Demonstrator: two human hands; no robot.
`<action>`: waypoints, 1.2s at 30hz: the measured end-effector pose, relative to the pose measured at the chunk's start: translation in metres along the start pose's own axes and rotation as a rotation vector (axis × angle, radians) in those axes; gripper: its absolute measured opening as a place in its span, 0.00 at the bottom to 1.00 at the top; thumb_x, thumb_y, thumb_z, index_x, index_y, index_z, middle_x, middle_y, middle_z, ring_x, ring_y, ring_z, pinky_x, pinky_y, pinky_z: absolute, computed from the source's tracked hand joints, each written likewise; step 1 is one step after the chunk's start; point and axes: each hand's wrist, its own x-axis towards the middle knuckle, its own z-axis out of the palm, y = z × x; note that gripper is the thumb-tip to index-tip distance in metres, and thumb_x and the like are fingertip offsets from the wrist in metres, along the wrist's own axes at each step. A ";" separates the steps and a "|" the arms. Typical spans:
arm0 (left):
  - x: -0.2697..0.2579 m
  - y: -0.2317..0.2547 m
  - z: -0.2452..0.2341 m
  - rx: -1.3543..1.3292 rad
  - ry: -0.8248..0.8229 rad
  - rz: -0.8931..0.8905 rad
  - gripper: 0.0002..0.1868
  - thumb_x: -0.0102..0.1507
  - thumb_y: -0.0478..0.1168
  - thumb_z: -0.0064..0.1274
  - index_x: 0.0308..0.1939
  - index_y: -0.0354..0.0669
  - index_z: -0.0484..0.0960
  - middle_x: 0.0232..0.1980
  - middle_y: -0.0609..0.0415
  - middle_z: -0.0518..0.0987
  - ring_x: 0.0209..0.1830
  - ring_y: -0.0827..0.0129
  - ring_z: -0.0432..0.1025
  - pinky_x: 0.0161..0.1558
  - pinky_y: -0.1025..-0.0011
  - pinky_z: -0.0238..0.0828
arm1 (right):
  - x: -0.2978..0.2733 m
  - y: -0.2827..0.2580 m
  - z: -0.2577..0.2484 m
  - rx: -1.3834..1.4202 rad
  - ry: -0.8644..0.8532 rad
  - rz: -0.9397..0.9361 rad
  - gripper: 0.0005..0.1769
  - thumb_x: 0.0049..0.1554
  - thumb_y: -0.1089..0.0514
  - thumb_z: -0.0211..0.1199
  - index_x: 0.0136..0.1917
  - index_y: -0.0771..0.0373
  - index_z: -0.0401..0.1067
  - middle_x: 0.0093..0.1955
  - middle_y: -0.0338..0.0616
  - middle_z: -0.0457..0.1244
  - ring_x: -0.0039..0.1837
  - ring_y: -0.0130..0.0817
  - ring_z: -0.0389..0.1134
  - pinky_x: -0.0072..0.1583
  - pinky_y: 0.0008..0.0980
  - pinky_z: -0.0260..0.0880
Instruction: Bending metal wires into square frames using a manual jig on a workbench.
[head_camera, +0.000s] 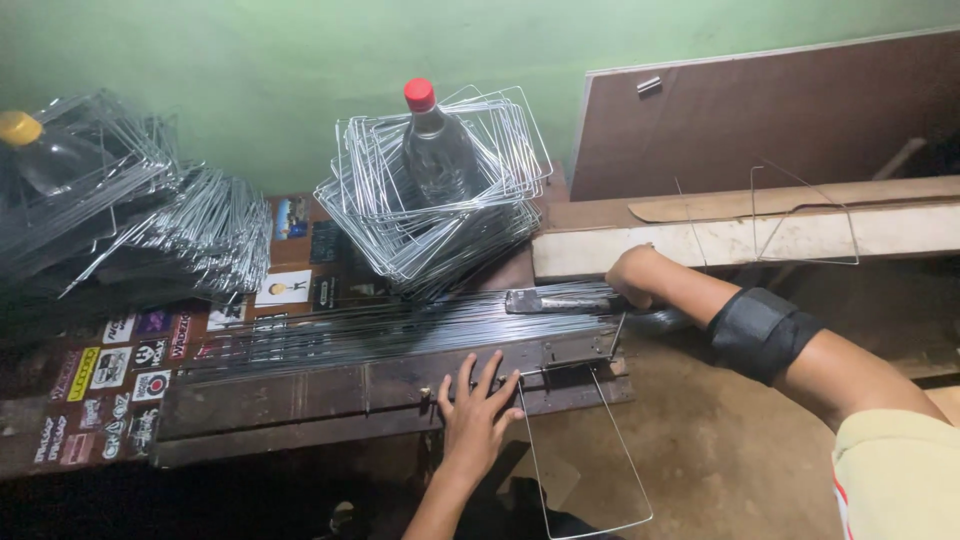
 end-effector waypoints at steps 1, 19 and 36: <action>0.001 0.000 0.002 -0.002 -0.003 0.001 0.29 0.59 0.52 0.60 0.64 0.55 0.78 0.77 0.56 0.61 0.78 0.49 0.47 0.70 0.38 0.34 | -0.005 -0.001 -0.003 0.002 -0.003 0.000 0.17 0.42 0.62 0.73 0.48 0.60 0.83 0.46 0.46 0.74 0.50 0.42 0.76 0.53 0.42 0.74; 0.004 -0.001 0.000 -0.021 -0.101 -0.076 0.31 0.54 0.55 0.61 0.62 0.61 0.80 0.77 0.59 0.61 0.80 0.53 0.44 0.71 0.38 0.29 | -0.027 -0.010 -0.012 -0.047 0.038 0.005 0.18 0.45 0.60 0.71 0.51 0.60 0.82 0.51 0.47 0.72 0.55 0.45 0.73 0.58 0.50 0.73; 0.002 -0.005 0.004 0.017 0.020 0.025 0.33 0.53 0.56 0.63 0.63 0.58 0.81 0.77 0.57 0.64 0.80 0.51 0.47 0.71 0.37 0.35 | 0.025 0.025 0.066 0.073 -0.077 -0.105 0.14 0.47 0.54 0.74 0.46 0.61 0.82 0.44 0.44 0.72 0.45 0.39 0.71 0.50 0.40 0.72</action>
